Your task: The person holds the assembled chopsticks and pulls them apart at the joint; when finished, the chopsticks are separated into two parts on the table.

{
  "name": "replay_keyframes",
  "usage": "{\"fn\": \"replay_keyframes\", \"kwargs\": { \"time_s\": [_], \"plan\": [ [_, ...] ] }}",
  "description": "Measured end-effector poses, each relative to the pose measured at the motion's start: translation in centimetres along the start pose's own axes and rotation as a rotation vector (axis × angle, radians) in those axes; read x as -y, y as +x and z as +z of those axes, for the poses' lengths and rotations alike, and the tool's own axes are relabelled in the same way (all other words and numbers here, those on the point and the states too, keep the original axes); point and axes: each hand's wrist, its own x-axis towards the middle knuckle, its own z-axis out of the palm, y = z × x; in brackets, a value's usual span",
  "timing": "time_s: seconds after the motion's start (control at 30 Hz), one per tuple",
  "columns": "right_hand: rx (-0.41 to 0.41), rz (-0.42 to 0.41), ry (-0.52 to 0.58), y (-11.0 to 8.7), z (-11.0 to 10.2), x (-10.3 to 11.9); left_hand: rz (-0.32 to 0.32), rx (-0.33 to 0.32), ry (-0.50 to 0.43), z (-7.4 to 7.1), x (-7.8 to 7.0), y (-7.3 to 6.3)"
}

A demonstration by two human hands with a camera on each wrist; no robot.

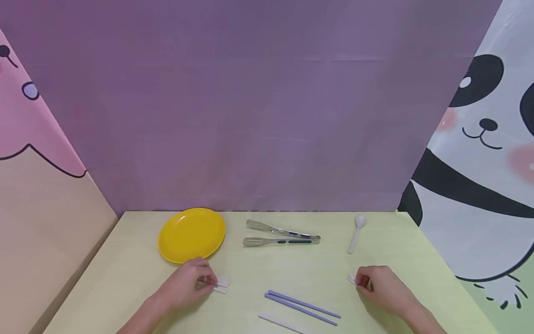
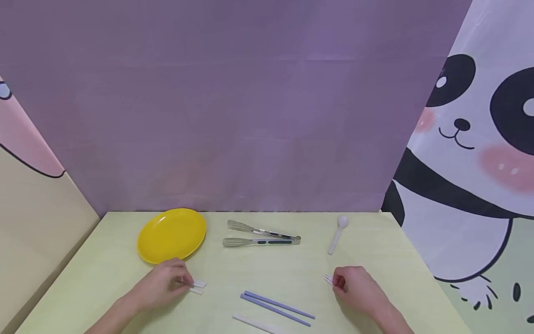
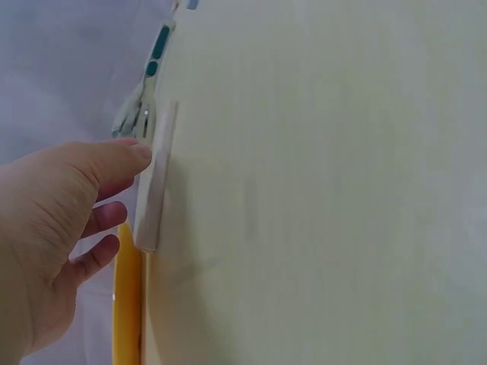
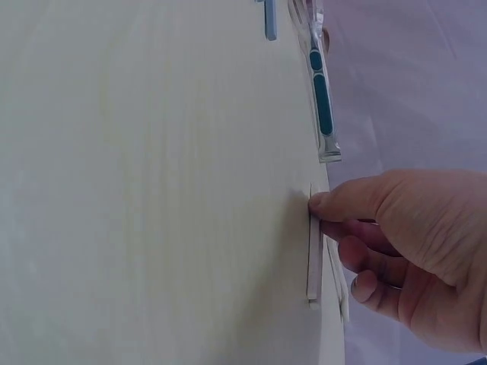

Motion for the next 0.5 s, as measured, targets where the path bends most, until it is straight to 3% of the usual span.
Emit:
{"fn": "replay_keyframes", "kwargs": {
  "time_s": [0.5],
  "plan": [
    [-0.057,-0.008,-0.023,0.1,0.2,1.6,0.018,0.018,-0.038,0.0,-0.4,0.5]
  ]
}}
